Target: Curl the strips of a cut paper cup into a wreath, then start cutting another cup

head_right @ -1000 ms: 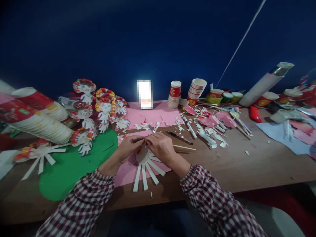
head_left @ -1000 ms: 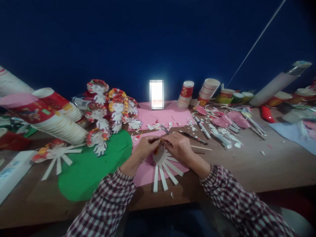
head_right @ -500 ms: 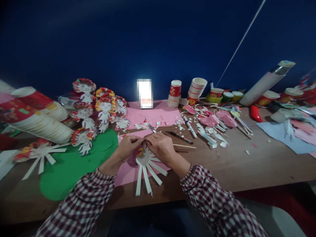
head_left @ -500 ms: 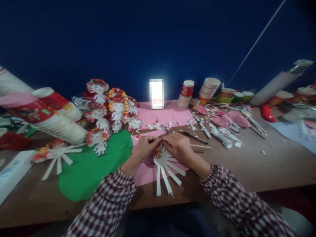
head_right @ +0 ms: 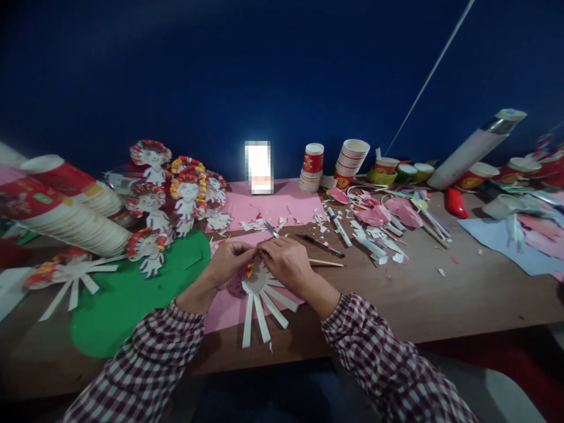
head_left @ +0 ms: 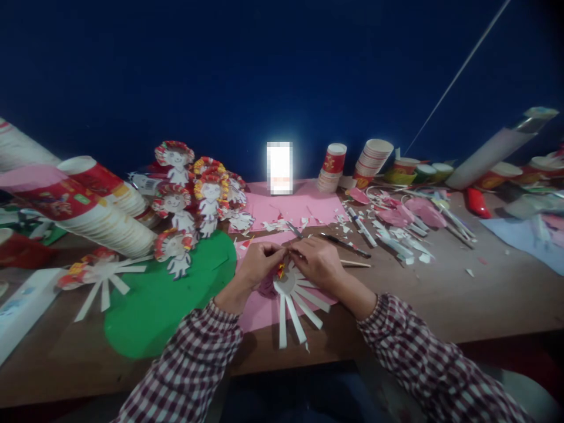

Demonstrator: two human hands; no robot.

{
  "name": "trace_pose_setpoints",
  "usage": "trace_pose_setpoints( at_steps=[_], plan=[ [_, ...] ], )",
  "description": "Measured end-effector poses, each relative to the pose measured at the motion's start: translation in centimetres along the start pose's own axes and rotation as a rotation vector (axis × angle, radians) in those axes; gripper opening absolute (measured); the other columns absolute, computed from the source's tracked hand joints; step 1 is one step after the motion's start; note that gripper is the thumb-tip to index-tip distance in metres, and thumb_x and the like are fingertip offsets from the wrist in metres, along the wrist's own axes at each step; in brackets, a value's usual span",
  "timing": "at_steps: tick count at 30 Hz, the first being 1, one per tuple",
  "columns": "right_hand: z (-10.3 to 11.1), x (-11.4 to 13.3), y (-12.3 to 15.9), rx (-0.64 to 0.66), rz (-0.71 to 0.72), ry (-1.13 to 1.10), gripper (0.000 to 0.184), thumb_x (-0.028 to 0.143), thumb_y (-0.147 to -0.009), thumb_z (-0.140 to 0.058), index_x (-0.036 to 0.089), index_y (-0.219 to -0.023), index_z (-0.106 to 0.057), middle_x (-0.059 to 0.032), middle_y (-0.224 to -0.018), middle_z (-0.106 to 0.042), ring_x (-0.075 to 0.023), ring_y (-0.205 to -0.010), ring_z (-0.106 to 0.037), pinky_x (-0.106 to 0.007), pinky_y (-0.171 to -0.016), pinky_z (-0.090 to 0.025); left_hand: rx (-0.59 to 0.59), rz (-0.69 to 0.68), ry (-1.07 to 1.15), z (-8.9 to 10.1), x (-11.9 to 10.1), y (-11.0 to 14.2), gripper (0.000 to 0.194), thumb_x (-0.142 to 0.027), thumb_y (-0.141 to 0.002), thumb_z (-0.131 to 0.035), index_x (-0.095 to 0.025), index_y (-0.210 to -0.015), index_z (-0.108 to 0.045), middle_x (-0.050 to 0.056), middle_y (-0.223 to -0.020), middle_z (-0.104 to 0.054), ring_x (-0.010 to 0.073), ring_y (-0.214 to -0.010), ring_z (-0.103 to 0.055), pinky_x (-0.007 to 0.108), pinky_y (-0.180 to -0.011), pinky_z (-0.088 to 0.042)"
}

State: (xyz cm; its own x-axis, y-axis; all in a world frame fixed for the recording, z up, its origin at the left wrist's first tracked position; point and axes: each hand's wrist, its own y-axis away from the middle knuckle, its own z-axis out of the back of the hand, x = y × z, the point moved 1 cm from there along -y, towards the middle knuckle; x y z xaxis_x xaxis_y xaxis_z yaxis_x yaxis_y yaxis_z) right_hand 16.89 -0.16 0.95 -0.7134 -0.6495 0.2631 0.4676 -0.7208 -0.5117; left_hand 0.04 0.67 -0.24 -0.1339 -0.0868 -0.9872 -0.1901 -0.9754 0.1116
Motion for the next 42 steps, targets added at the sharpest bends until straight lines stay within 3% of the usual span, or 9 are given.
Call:
trace_pose_setpoints(
  at_steps=[14, 22, 30, 36, 42],
  plan=[
    [0.19, 0.08, -0.03, -0.008, 0.010, -0.001, 0.011, 0.024, -0.086, -0.055, 0.020, -0.094, -0.062, -0.0037, -0.085, -0.069, -0.0170, -0.076, -0.057, -0.027, -0.070, -0.040, 0.004, 0.085, 0.178, -0.28, -0.69, 0.29, 0.024, -0.029, -0.058, -0.076, -0.010, -0.073, -0.072, 0.003, -0.062, -0.067, 0.0102, -0.053, -0.054, 0.022, -0.053, -0.040],
    [0.29, 0.19, -0.15, -0.067, 0.057, -0.029, 0.010, 0.021, -0.086, -0.055, 0.019, -0.082, -0.063, -0.0031, -0.081, -0.069, -0.0161, -0.073, -0.055, -0.027, -0.069, -0.041, 0.081, 0.091, 0.184, -0.03, -0.50, 0.24, 0.030, -0.030, -0.063, -0.075, -0.009, -0.083, -0.072, 0.008, -0.075, -0.070, 0.0133, -0.064, -0.059, 0.024, -0.060, -0.044],
    [0.21, 0.13, -0.06, -0.074, 0.055, -0.040, 0.012, 0.020, -0.086, -0.053, 0.019, -0.078, -0.061, -0.0041, -0.076, -0.066, -0.0169, -0.073, -0.054, -0.028, -0.070, -0.041, 0.054, 0.071, 0.203, -0.21, -0.64, 0.19, 0.032, -0.038, -0.069, -0.069, -0.011, -0.086, -0.070, 0.004, -0.070, -0.066, 0.0108, -0.060, -0.053, 0.022, -0.055, -0.040],
    [0.07, 0.16, -0.03, -0.090, 0.055, -0.061, 0.010, 0.020, -0.086, -0.052, 0.019, -0.082, -0.062, -0.0042, -0.078, -0.067, -0.0169, -0.075, -0.057, -0.029, -0.073, -0.043, 0.065, -0.029, -0.021, -0.08, -0.43, 0.13, 0.037, -0.046, -0.075, -0.061, -0.012, -0.060, -0.064, -0.001, -0.052, -0.053, 0.0096, -0.051, -0.044, 0.021, -0.048, -0.032],
    [0.19, 0.36, -0.09, -0.099, 0.051, -0.044, 0.011, 0.019, -0.086, -0.052, 0.020, -0.079, -0.061, -0.0038, -0.076, -0.067, -0.0168, -0.075, -0.056, -0.028, -0.071, -0.043, 0.047, -0.075, -0.159, 0.11, -0.39, 0.05, 0.041, -0.044, -0.078, -0.056, -0.014, -0.050, -0.057, 0.000, -0.048, -0.053, 0.0103, -0.049, -0.045, 0.021, -0.048, -0.032]
  ],
)
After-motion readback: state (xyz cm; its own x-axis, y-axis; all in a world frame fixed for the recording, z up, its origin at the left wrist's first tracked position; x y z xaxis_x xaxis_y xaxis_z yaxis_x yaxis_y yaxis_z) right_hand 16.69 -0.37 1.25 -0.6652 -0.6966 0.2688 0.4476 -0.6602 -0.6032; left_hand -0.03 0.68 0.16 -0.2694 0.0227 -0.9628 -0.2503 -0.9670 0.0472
